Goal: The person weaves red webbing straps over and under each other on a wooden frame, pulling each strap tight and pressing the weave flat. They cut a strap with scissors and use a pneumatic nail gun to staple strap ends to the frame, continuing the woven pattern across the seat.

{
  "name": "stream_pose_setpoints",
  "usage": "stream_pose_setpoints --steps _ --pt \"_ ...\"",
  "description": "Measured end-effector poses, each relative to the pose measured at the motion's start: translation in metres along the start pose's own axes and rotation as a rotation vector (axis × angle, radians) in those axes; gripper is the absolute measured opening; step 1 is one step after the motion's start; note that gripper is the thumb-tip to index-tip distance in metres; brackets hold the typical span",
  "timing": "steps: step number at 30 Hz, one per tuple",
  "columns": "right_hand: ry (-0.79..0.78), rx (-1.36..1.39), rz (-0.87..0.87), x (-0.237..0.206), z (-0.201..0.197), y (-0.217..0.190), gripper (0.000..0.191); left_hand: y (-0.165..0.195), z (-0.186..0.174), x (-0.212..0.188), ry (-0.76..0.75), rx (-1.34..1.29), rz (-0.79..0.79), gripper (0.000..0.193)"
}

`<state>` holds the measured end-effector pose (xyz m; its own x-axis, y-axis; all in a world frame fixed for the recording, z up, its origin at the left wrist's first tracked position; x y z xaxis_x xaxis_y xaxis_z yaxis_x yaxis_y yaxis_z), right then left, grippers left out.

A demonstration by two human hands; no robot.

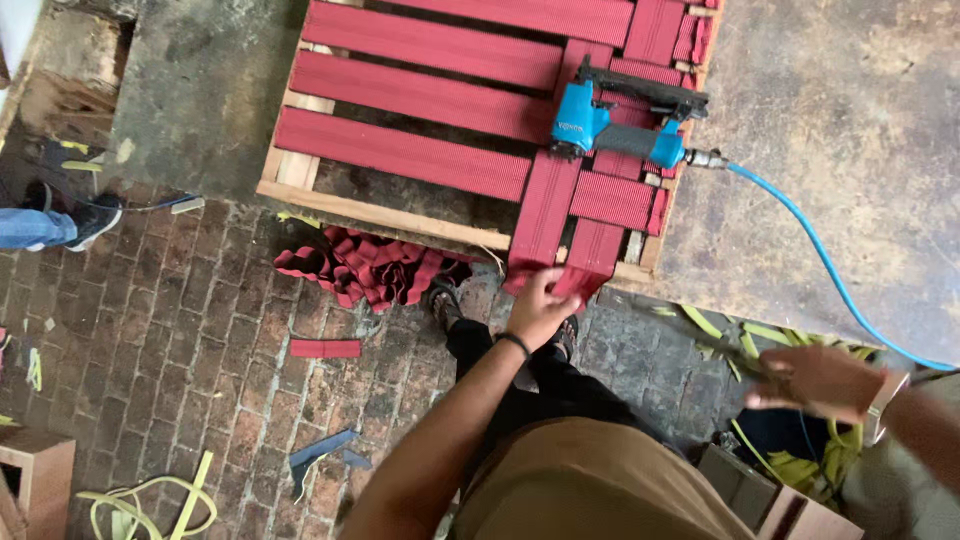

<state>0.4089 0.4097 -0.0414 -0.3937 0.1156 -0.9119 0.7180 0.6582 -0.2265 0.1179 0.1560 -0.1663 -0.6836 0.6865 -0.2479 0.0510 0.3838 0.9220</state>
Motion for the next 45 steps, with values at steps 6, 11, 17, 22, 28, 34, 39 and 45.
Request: stream_pose_setpoints --steps 6,11,17,22,28,34,39,45 --pt "0.019 -0.127 -0.068 0.036 -0.040 0.005 0.069 -0.021 0.017 0.000 0.150 0.305 -0.052 0.031" --pt "-0.018 0.010 -0.099 0.061 -0.070 -0.051 0.063 -0.017 -0.004 -0.004 0.033 0.298 -0.067 0.022" --pt "-0.025 0.056 -0.123 0.063 -0.082 -0.074 0.062 -0.001 -0.006 -0.008 0.125 0.411 -0.107 0.021" --pt "-0.027 0.120 -0.083 0.063 -0.086 -0.077 0.052 0.002 -0.004 -0.011 0.151 0.375 -0.119 0.019" --pt "0.022 -0.051 -0.224 0.072 -0.081 -0.113 0.057 0.001 -0.006 -0.009 0.097 0.379 -0.198 0.020" --pt "0.006 0.130 -0.106 0.064 -0.081 -0.125 0.046 -0.003 -0.010 -0.006 0.095 0.371 -0.159 0.021" --pt "0.006 0.075 -0.138 0.064 -0.078 -0.136 0.051 -0.021 -0.008 -0.011 0.062 0.386 -0.067 0.024" --pt "0.002 0.129 -0.095 0.058 -0.077 -0.121 0.046 -0.058 -0.031 -0.014 0.402 -0.651 -0.306 0.036"
Point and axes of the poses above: each hand's wrist, its own x-axis towards the middle knuckle, its own z-axis out of the palm, y = z × x, the point moved 4 cm from there along x, towards the middle knuckle, and after that the axes turned 12 degrees about x, right-handed, at the moved point
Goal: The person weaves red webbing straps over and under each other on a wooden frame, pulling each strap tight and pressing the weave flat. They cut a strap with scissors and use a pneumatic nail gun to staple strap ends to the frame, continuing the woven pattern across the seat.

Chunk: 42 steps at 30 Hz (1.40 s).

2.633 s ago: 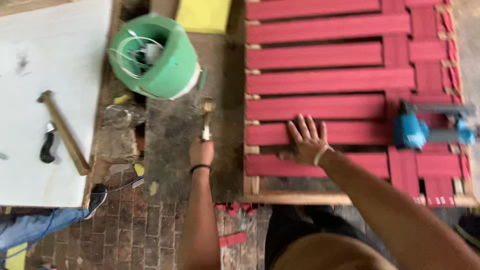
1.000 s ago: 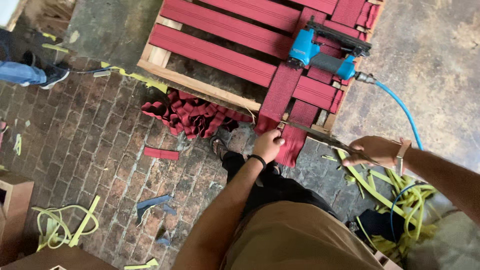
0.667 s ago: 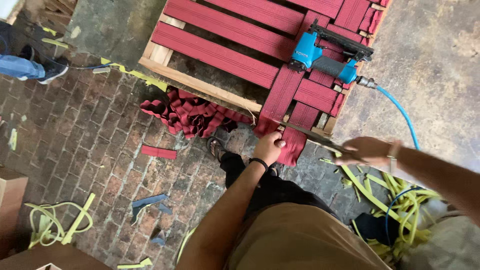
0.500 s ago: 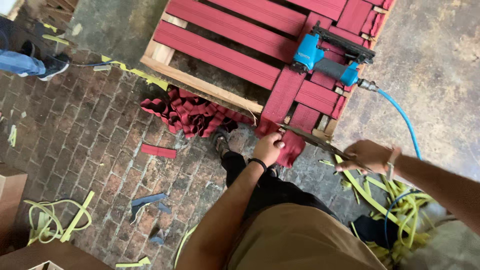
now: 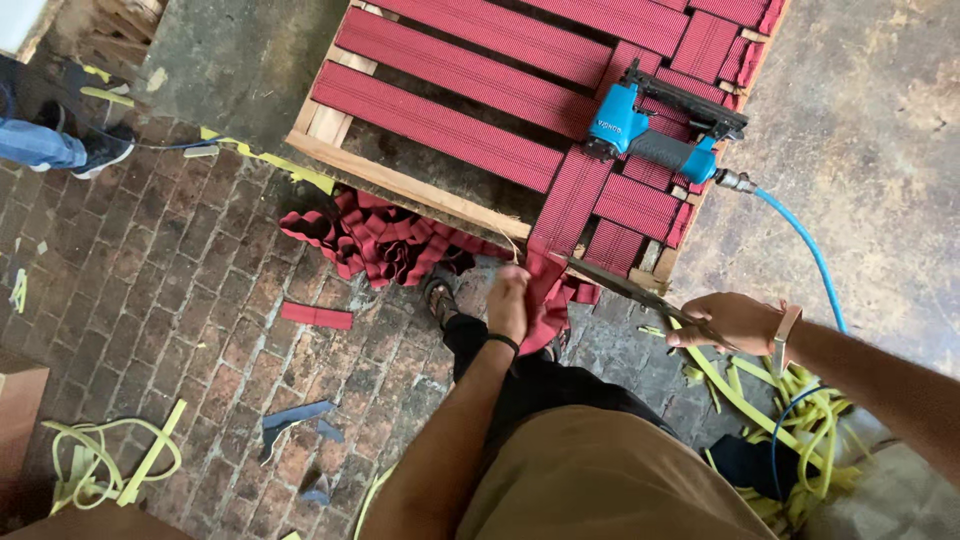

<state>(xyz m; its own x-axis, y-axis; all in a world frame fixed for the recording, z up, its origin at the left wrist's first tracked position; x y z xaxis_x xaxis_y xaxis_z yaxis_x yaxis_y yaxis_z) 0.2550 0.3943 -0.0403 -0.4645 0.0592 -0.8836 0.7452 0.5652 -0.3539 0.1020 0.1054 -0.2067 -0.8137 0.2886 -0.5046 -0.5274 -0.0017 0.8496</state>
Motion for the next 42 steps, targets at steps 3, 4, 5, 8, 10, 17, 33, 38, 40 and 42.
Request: stream_pose_setpoints --steps 3,4,5,8,10,17,33,38,40,42 --pt "-0.014 0.010 -0.017 0.005 0.001 -0.001 0.059 0.022 0.000 0.019 -0.020 0.501 0.258 0.053" --pt "-0.010 0.017 -0.016 0.008 0.001 -0.002 0.054 0.026 0.002 0.026 -0.066 0.558 0.232 0.057" --pt "-0.009 0.023 -0.016 0.013 0.002 -0.005 0.051 0.030 0.002 0.031 -0.109 0.616 0.203 0.061" --pt "0.003 -0.020 -0.026 0.029 0.002 -0.018 0.053 0.037 0.000 0.039 -0.244 0.912 0.180 0.054" --pt "0.017 0.000 -0.190 0.037 0.002 -0.034 0.063 0.044 -0.006 0.036 -0.278 1.092 0.221 0.049" --pt "-0.035 -0.024 -0.036 0.029 -0.006 -0.051 0.063 0.069 -0.025 0.017 -0.313 1.079 0.184 0.041" --pt "-0.044 0.066 -0.159 0.042 -0.008 -0.100 0.055 0.086 -0.028 0.012 -0.322 1.011 0.174 0.039" --pt "-0.070 -0.041 -0.084 0.058 -0.003 -0.102 0.044 0.076 -0.038 0.003 -0.306 1.110 0.129 0.040" --pt "-0.090 0.039 -0.094 0.055 -0.005 -0.089 0.039 0.069 -0.047 0.001 -0.282 1.080 0.124 0.040" --pt "-0.149 0.151 -0.111 0.052 -0.009 -0.074 0.038 0.066 -0.057 0.004 -0.234 0.965 0.153 0.042"
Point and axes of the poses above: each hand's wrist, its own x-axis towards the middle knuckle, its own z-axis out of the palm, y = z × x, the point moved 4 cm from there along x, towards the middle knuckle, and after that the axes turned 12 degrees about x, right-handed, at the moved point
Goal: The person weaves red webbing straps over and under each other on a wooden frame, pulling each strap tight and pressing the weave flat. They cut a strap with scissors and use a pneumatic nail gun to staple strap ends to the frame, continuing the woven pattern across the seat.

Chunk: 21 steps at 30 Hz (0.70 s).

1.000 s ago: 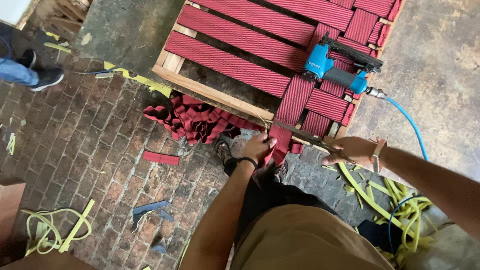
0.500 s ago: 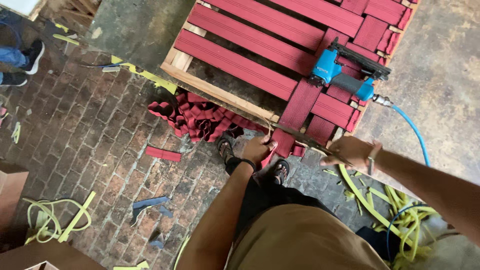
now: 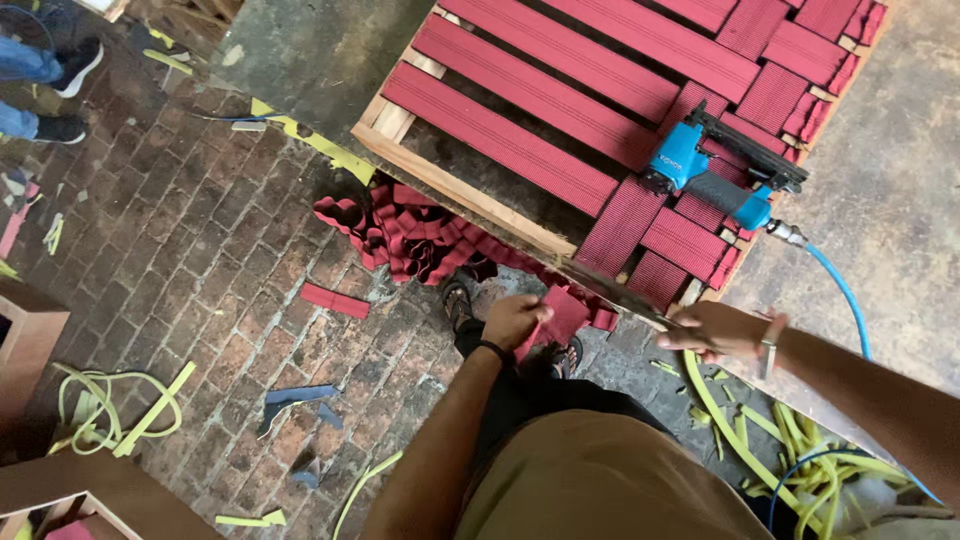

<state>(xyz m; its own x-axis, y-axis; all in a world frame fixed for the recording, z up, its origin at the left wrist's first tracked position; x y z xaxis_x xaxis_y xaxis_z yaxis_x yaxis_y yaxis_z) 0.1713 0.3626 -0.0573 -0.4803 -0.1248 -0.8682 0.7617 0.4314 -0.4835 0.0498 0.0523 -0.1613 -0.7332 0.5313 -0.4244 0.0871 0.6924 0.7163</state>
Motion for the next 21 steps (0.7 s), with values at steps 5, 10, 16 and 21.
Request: stream_pose_setpoints --steps 5,10,16,21 --pt "-0.116 0.124 -0.108 0.006 -0.014 0.011 0.053 -0.015 -0.017 0.014 0.105 -0.171 -0.195 0.062" --pt "-0.302 0.406 -0.083 0.014 -0.014 0.009 0.051 0.002 -0.032 0.019 0.018 -0.035 -0.129 0.068" --pt "-0.321 0.391 -0.081 -0.002 -0.029 0.018 0.049 0.004 -0.033 0.010 0.010 0.020 -0.064 0.070" --pt "-0.301 0.421 -0.061 -0.005 -0.031 0.017 0.050 0.001 -0.029 0.010 -0.028 -0.046 -0.104 0.068"
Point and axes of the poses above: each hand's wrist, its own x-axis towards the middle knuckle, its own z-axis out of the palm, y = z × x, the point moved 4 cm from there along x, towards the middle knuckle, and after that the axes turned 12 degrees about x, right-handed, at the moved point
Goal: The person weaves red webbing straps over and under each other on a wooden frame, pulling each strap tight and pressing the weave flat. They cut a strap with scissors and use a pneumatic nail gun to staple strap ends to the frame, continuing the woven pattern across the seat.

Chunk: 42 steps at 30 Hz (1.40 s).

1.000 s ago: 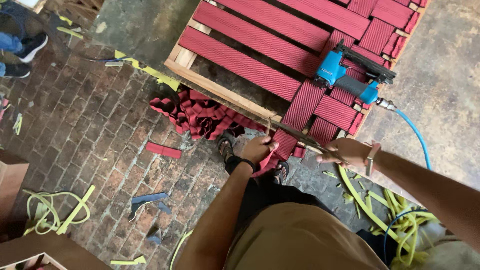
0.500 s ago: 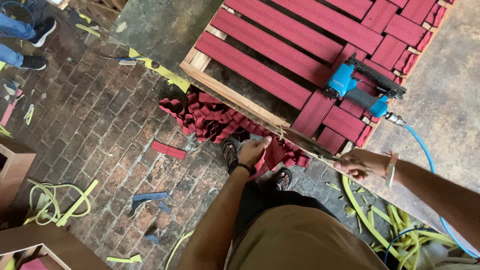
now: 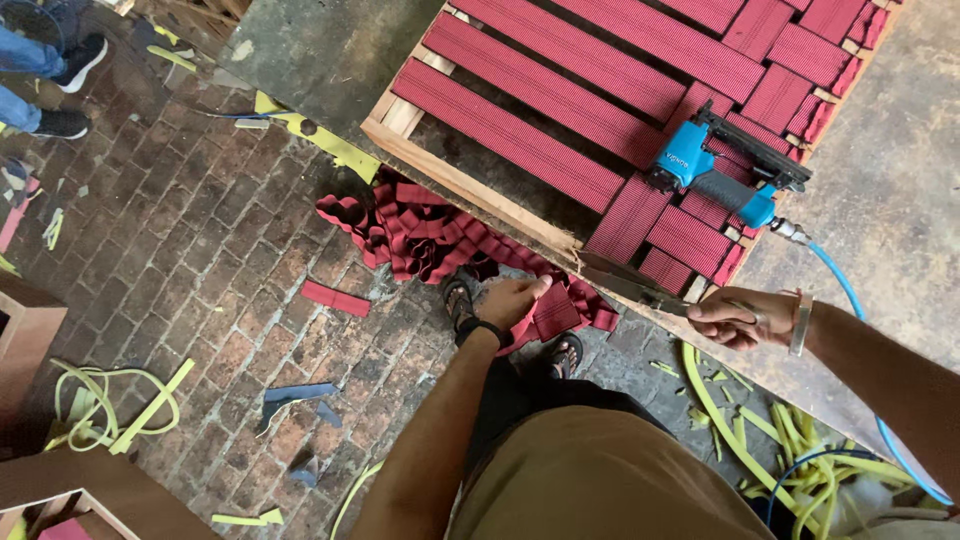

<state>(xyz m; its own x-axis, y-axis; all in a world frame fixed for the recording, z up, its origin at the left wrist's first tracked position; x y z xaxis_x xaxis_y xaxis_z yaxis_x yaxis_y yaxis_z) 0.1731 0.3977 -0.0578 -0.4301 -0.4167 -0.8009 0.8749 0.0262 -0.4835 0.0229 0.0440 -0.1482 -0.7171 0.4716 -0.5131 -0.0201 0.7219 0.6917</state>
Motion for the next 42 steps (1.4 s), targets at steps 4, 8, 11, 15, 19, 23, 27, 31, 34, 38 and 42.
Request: stream_pose_setpoints --steps 4,8,11,15,19,23,27,31,34,38,42 --pt "0.037 0.000 0.029 -0.008 0.005 0.005 0.050 0.006 -0.002 -0.002 -0.059 0.061 -0.008 0.073" --pt "0.055 0.013 -0.025 -0.010 0.009 0.007 0.052 0.016 -0.006 -0.003 -0.008 0.104 0.029 0.072" --pt "0.082 0.013 -0.044 0.006 0.013 0.000 0.053 0.022 -0.002 -0.003 -0.038 0.102 0.042 0.071" --pt "0.135 -0.139 -0.107 0.028 0.023 -0.019 0.058 0.025 0.006 -0.004 -0.061 0.088 0.054 0.072" --pt "0.278 -0.354 -0.035 0.028 0.037 -0.028 0.048 0.018 0.005 -0.005 -0.034 0.083 0.098 0.070" --pt "0.374 -0.503 0.001 0.020 0.053 -0.040 0.047 0.009 0.003 -0.007 -0.103 0.130 0.131 0.068" --pt "0.308 -1.004 -0.397 0.022 0.089 -0.079 0.043 0.020 0.004 -0.011 -0.273 0.127 0.225 0.074" --pt "0.511 -0.893 -0.218 0.049 0.119 -0.119 0.045 0.036 -0.014 -0.004 -0.282 0.205 0.197 0.058" --pt "0.555 -0.896 -0.426 0.072 0.138 -0.181 0.056 0.034 -0.051 0.017 -0.198 0.293 0.215 0.052" --pt "0.486 -0.440 -0.386 0.131 0.144 -0.263 0.059 0.006 -0.125 0.062 -0.098 -0.176 0.396 0.043" --pt "0.481 -0.195 -0.414 0.211 0.158 -0.364 0.044 -0.033 -0.221 0.126 -0.029 -0.700 0.348 0.033"
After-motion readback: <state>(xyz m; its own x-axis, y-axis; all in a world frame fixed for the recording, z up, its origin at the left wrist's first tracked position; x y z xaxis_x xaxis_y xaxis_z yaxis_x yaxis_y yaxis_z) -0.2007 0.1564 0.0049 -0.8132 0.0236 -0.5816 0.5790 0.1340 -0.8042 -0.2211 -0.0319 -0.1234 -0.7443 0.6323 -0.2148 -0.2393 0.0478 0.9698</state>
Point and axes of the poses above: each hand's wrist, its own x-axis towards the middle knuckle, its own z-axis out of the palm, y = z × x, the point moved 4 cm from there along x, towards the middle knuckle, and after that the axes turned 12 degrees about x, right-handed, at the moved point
